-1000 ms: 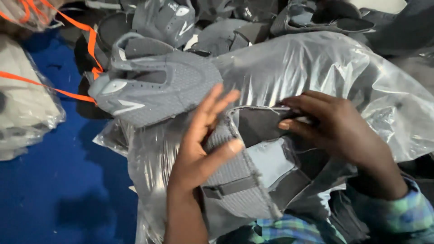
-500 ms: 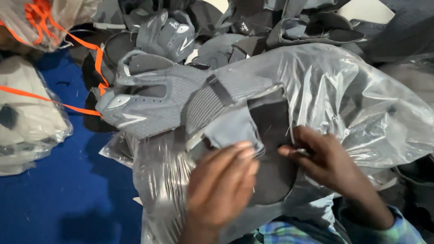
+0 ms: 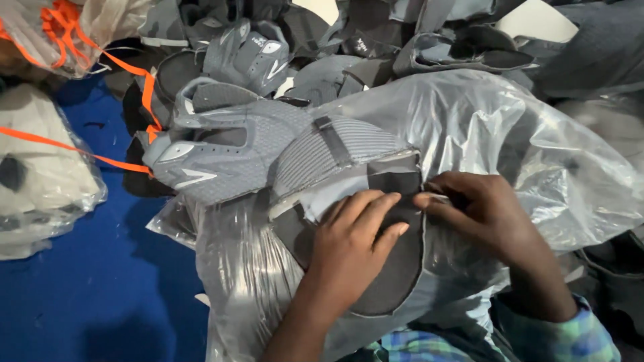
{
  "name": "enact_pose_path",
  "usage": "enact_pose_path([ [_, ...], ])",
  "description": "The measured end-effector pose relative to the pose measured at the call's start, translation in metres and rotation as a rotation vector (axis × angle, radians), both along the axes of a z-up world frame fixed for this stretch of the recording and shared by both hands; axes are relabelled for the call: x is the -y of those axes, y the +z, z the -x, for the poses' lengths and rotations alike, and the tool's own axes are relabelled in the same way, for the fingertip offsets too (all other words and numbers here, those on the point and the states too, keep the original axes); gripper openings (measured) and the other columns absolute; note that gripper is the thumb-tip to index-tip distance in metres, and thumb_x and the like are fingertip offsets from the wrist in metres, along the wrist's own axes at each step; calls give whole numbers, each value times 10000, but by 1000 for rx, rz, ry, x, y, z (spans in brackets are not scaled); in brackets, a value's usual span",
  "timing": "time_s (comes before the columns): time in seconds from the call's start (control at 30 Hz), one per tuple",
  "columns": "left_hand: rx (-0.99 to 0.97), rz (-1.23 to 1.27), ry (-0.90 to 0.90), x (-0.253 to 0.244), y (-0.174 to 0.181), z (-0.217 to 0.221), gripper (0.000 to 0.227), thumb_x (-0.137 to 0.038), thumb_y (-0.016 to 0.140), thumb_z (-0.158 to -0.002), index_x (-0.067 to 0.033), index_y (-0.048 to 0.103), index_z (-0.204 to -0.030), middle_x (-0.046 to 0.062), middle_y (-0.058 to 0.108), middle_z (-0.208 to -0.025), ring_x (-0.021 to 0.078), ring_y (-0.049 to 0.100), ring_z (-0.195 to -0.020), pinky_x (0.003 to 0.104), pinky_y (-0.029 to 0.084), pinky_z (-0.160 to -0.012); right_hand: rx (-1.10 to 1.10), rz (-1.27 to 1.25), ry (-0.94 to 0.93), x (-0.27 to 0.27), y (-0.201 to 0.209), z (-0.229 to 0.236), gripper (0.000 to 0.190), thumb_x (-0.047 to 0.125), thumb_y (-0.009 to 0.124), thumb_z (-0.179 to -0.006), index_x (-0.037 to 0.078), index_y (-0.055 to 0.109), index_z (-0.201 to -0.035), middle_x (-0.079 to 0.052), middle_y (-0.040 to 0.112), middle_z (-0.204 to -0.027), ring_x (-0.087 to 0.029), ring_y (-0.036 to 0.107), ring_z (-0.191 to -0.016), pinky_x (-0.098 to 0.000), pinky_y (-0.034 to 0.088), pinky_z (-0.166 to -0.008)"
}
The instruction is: The person trims excess threads and loose fabric from the edges of grey athletic shoes using a small blade tool. They handle the shoes one at a time, turning them over to access different sides and the interior, and then place the finished shoes into a plastic bag.
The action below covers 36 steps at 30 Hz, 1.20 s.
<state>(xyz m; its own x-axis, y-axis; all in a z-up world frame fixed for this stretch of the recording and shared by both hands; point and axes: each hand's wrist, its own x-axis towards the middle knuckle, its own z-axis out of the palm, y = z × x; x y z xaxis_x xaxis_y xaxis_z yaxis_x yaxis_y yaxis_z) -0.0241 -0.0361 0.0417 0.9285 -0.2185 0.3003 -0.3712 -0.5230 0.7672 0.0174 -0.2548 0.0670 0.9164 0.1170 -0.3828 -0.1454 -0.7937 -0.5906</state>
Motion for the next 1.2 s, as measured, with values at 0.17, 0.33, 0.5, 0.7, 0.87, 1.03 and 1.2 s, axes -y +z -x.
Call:
enact_pose_path([
  [0.17,-18,-43,-68,-3,-3,4,339,-258,726,-958,-49,698,-1224,87,677,-1179,288,670,-1092,390,546,-937,-57,-254,-77,15,-15,0,153,130,726,-858,11,755,-951,-63,695,-714,-104,530,-640,-316,438,-546],
  [0.33,-101,-157,-152,-6,15,12,345,-326,716,-968,-44,689,-1165,95,665,-1136,297,654,-1079,414,540,-885,97,-520,150,32,-37,15,187,76,694,-856,5,734,-1023,-51,759,-869,-95,672,-801,-270,531,-687],
  [0.5,-100,-391,-195,11,29,15,443,-376,758,-861,-37,656,-1126,119,626,-1086,321,631,-1043,465,509,-812,-68,-415,169,8,-19,37,165,109,783,-815,12,742,-941,-72,711,-786,-130,662,-693,-300,546,-635],
  [0.7,-142,-220,-246,15,8,7,464,-251,802,-766,-62,647,-1160,115,635,-1126,337,625,-1099,488,490,-866,89,-261,228,5,-3,36,242,148,793,-765,18,679,-933,-97,675,-745,-149,639,-642,-347,517,-585],
  [0.87,-160,-40,-204,13,6,5,214,-230,761,-871,-99,723,-1036,89,701,-1000,308,681,-949,442,526,-838,229,-385,148,19,-19,37,178,87,735,-792,14,727,-955,-69,752,-847,-140,731,-756,-300,559,-663],
  [1.03,-241,125,-192,8,7,0,146,-212,709,-948,-71,717,-981,103,708,-942,314,690,-887,427,528,-787,138,-415,-18,4,1,35,182,134,744,-845,2,731,-969,-83,720,-899,-175,733,-794,-310,576,-675],
  [1.2,-237,178,-187,6,11,1,165,-210,654,-1006,-52,683,-970,114,688,-928,324,671,-880,433,516,-780,258,-32,145,19,11,53,444,217,806,-830,53,708,-1231,-110,669,-1111,-207,715,-862,-328,564,-651],
])
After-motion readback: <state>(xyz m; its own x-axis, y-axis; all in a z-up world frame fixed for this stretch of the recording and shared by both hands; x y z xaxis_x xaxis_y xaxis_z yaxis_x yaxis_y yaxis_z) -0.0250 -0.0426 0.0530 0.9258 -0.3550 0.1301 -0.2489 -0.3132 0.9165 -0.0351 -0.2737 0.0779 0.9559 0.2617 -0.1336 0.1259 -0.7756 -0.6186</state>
